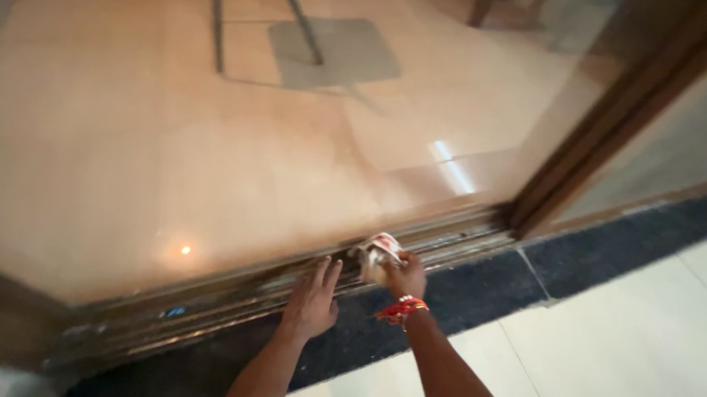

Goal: The person cleans the track and the glass of a sliding door using a white cloth, wiping the metal groove and then polishing the glass surface.

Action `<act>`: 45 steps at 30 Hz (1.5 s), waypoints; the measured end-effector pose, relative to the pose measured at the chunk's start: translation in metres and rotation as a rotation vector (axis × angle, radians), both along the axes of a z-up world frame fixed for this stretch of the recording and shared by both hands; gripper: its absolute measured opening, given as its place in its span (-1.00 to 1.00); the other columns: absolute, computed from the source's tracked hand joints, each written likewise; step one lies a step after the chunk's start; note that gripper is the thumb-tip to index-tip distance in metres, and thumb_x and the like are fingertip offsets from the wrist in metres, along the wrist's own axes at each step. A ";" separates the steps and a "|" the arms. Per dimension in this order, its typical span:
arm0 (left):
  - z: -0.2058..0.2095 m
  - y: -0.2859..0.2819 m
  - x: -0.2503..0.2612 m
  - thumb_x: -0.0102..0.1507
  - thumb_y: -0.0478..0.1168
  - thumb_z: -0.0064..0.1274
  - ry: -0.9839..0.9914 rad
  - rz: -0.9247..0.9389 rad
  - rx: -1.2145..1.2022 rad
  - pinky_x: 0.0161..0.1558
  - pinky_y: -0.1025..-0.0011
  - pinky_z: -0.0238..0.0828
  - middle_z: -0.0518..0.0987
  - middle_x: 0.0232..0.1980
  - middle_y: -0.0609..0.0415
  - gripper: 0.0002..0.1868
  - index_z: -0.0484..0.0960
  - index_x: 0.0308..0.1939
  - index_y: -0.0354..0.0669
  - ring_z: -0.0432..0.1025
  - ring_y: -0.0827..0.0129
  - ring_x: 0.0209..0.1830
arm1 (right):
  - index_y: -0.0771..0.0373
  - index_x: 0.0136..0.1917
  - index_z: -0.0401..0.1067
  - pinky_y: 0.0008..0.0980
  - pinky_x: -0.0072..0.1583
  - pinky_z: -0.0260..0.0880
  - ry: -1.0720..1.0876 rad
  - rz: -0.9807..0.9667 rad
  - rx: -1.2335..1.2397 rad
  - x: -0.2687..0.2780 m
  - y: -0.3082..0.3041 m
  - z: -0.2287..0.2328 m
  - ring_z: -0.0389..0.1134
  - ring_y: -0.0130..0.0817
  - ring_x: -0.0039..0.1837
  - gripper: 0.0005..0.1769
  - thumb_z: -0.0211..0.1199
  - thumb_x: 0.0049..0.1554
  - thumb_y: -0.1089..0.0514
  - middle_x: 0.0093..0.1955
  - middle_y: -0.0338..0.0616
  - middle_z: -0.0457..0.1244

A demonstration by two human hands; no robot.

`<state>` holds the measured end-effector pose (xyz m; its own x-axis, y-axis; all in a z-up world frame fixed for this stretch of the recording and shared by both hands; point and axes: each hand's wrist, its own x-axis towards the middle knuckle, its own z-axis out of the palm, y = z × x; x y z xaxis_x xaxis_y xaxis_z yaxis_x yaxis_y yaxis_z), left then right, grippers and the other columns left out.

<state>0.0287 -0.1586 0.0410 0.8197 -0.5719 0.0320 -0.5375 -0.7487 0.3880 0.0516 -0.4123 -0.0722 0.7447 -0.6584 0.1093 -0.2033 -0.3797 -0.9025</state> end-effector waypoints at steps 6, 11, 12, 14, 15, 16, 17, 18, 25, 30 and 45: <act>-0.005 -0.045 0.024 0.19 -0.18 0.11 0.059 -0.111 -0.024 0.34 0.02 0.20 0.05 0.59 -0.21 -0.10 0.03 0.56 -0.13 0.16 -0.13 0.48 | 0.24 0.08 0.53 -0.18 0.04 0.47 0.070 -0.292 -0.007 -0.046 -0.084 0.025 0.52 -0.02 -0.01 -0.46 0.45 -0.10 -0.10 -0.07 0.16 0.44; -0.030 -0.054 0.032 0.13 -0.17 0.20 0.097 -0.100 -0.112 0.33 0.00 0.23 0.11 0.56 -0.24 -0.06 0.09 0.53 -0.11 0.18 -0.17 0.45 | 0.26 0.05 0.49 -0.18 -0.01 0.48 -0.008 -0.274 0.054 -0.009 -0.070 0.037 0.48 -0.11 -0.07 -0.45 0.48 -0.08 -0.12 -0.05 0.09 0.41; -0.037 -0.050 0.031 0.10 -0.18 0.21 0.113 -0.096 -0.147 0.32 -0.01 0.24 0.12 0.55 -0.25 -0.04 0.09 0.53 -0.12 0.19 -0.18 0.43 | 0.28 0.03 0.48 -0.18 -0.03 0.46 -0.058 -0.233 0.036 0.004 -0.054 0.037 0.46 -0.12 -0.08 -0.49 0.49 -0.06 -0.08 -0.08 0.08 0.40; -0.047 -0.040 0.025 0.08 -0.20 0.22 0.100 0.005 -0.244 0.30 -0.01 0.27 0.17 0.51 -0.31 -0.04 0.10 0.51 -0.16 0.20 -0.23 0.43 | 0.31 -0.01 0.47 -0.19 -0.06 0.41 -0.188 -0.145 -0.006 0.046 -0.018 0.045 0.41 -0.13 -0.10 -0.57 0.49 -0.01 -0.01 -0.14 0.06 0.39; -0.046 -0.038 0.032 0.07 -0.22 0.23 0.078 0.056 -0.299 0.29 -0.01 0.28 0.20 0.48 -0.34 -0.05 0.11 0.49 -0.18 0.20 -0.25 0.42 | 0.32 -0.02 0.44 -0.23 -0.05 0.43 -0.336 -0.189 0.090 0.065 -0.004 0.050 0.42 -0.19 -0.10 -0.61 0.45 0.04 0.01 -0.14 0.02 0.38; -0.047 -0.031 0.035 0.10 -0.20 0.21 0.145 0.108 -0.273 0.30 -0.01 0.30 0.19 0.49 -0.33 -0.07 0.11 0.51 -0.15 0.24 -0.24 0.40 | 0.32 -0.03 0.40 -0.27 -0.04 0.45 -0.473 -0.228 0.204 0.075 0.019 0.046 0.43 -0.24 -0.10 -0.65 0.40 0.09 0.03 -0.14 -0.02 0.38; -0.048 -0.026 0.036 0.14 -0.18 0.19 0.212 0.161 -0.249 0.30 -0.01 0.31 0.19 0.51 -0.33 -0.08 0.10 0.53 -0.12 0.28 -0.22 0.37 | 0.32 -0.05 0.37 -0.31 -0.03 0.48 -0.606 -0.267 0.321 0.082 0.036 0.043 0.45 -0.30 -0.10 -0.69 0.35 0.14 0.05 -0.14 -0.05 0.38; -0.050 -0.018 0.030 0.17 -0.16 0.16 0.296 0.202 -0.217 0.30 -0.01 0.32 0.19 0.52 -0.32 -0.10 0.09 0.54 -0.09 0.32 -0.21 0.35 | 0.32 -0.04 0.35 -0.29 -0.04 0.47 -0.557 -0.267 0.364 0.078 0.049 0.038 0.42 -0.30 -0.10 -0.69 0.36 0.13 0.07 -0.13 -0.05 0.36; -0.052 -0.019 0.009 0.18 -0.15 0.20 0.184 0.136 -0.094 0.27 -0.05 0.28 0.25 0.46 -0.31 -0.15 0.15 0.50 -0.08 0.26 -0.26 0.35 | 0.36 0.01 0.42 -0.20 0.03 0.44 -0.373 -0.229 0.010 0.008 -0.004 0.048 0.44 -0.06 0.01 -0.62 0.42 0.08 0.05 -0.01 0.16 0.40; -0.015 -0.043 -0.002 0.18 -0.15 0.13 0.202 0.005 -0.120 0.31 0.07 0.31 0.29 0.47 -0.18 -0.17 0.13 0.51 -0.02 0.30 -0.12 0.38 | 0.34 -0.06 0.53 -0.13 0.01 0.47 -0.140 -0.438 -0.113 -0.026 -0.089 0.056 0.49 0.05 -0.06 -0.56 0.43 -0.03 -0.07 -0.11 0.22 0.42; -0.053 -0.080 0.036 0.14 -0.15 0.22 0.141 0.085 -0.352 0.33 0.09 0.26 0.30 0.43 -0.26 -0.17 0.21 0.46 -0.12 0.22 -0.15 0.42 | 0.02 0.11 0.55 -0.05 0.15 0.43 0.718 1.000 -1.046 0.012 -0.145 0.188 0.37 0.01 0.19 -0.66 0.27 0.03 0.12 0.18 -0.01 0.27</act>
<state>0.0647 -0.2385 -0.0119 0.8742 -0.4757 0.0973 -0.4019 -0.5965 0.6948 0.0636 -0.5569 0.1156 0.9007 0.2323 -0.3671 0.2464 -0.9691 -0.0087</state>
